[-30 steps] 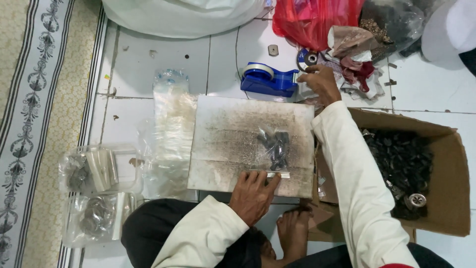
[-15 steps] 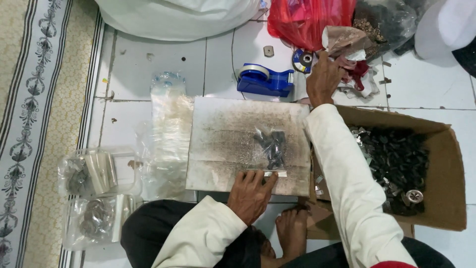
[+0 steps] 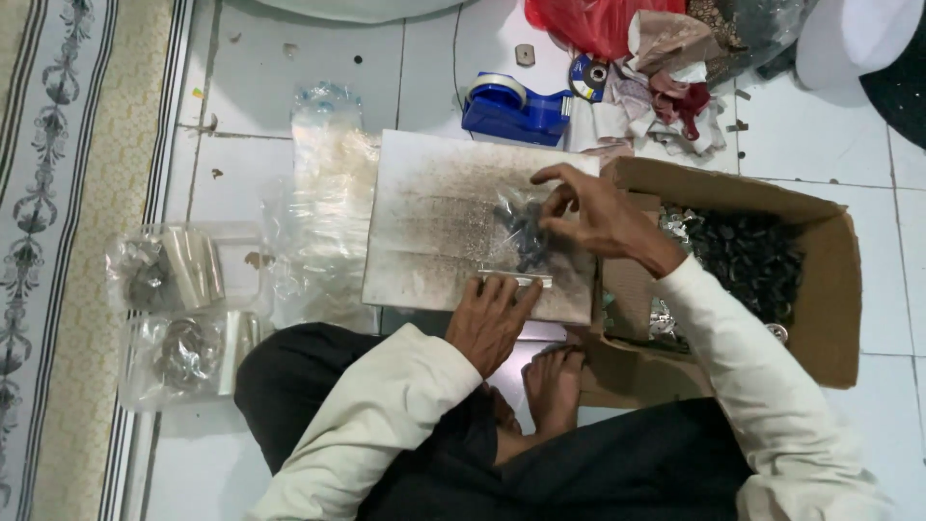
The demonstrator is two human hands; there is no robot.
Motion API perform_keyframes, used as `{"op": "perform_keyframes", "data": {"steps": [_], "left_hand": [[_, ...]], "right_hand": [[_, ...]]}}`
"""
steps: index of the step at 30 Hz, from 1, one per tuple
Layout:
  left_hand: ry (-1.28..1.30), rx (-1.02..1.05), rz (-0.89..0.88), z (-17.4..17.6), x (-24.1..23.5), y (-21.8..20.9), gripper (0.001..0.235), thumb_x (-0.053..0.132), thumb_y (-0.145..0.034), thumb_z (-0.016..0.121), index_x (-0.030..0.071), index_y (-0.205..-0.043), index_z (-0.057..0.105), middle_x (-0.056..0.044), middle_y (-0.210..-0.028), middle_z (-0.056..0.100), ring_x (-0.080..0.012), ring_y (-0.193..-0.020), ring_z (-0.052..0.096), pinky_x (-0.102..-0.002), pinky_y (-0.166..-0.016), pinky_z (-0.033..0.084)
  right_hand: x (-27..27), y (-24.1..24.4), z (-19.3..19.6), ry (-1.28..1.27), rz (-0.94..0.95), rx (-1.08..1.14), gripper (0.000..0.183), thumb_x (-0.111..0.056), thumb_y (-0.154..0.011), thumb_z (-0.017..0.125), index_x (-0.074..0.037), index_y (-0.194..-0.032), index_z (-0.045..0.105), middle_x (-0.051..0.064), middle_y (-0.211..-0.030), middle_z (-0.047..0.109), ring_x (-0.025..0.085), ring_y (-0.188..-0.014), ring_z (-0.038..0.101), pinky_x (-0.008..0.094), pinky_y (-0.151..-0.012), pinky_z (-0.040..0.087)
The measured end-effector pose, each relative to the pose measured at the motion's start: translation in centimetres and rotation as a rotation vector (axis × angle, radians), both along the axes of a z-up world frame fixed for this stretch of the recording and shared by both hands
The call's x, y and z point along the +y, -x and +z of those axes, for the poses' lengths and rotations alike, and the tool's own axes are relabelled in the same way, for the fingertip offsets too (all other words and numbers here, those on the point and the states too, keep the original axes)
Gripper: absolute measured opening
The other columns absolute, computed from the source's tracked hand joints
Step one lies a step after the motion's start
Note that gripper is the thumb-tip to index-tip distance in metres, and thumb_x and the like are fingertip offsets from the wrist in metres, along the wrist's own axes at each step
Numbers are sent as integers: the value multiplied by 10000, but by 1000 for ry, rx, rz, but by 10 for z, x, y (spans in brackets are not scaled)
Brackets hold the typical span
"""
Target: The person sits on the floor and packs small metal hardware pieces into clear plastic bags. They use a tape dispenser to seal the bags and place them aside, then continue sorting and bagging more pieces from a cardboard box.
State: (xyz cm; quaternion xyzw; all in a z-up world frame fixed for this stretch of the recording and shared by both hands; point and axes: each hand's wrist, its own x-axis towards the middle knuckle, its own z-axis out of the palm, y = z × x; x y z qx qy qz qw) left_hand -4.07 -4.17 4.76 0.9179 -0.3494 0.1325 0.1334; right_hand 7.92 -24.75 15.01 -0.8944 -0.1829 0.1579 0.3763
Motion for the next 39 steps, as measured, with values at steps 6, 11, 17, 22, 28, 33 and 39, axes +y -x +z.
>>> {"op": "perform_keyframes", "data": {"steps": [6,11,17,22,28,33,39], "left_hand": [[-2,71,14,-8,-2,7,395,308,-988,600,172,-1357,563,-90,-1047,542,-315,-1005,562,-500,-991,396],[17,94,36,-5,-1,11,250,310,-1001,594,178,-1213,609,-86,-1040,538,-305,-1015,556,-500,-1012,369],[62,68,50,0,1,12,172,319,-995,596,175,-1072,649,-105,-1040,529,-321,-1023,541,-499,-993,367],[81,65,49,-4,2,12,164,323,-995,584,190,-1070,646,-92,-1043,520,-314,-1021,538,-495,-1009,364],[130,70,30,-10,3,10,203,347,-1040,526,174,-1022,630,-99,-1027,509,-318,-992,541,-485,-969,375],[132,51,17,-1,7,10,197,336,-1011,540,175,-949,636,-103,-1032,513,-314,-989,518,-467,-937,361],[130,59,4,-19,2,7,275,316,-974,556,135,-780,626,-141,-1007,514,-335,-969,520,-487,-919,365]], "right_hand": [[10,45,-11,110,137,21,608,-21,-869,730,-132,-1414,483,173,-914,788,437,-900,740,558,-805,535],[12,50,-25,131,205,-44,559,-68,-877,720,-119,-1382,484,216,-939,769,474,-900,722,589,-759,531],[28,51,-24,220,213,-68,560,-77,-865,736,-131,-1363,486,192,-880,765,441,-830,738,569,-746,534],[35,48,-22,287,261,-159,525,-83,-866,736,-115,-1320,476,198,-858,775,440,-802,742,582,-759,522],[41,50,-18,411,315,-219,552,-144,-851,734,-122,-1310,427,123,-838,787,413,-811,739,581,-765,518],[46,52,-22,448,289,-288,579,-105,-830,741,-96,-1336,461,97,-786,776,347,-712,729,503,-729,512],[46,60,-48,557,334,-484,669,-99,-808,698,-56,-1419,427,150,-687,704,379,-622,696,506,-676,481]]}}
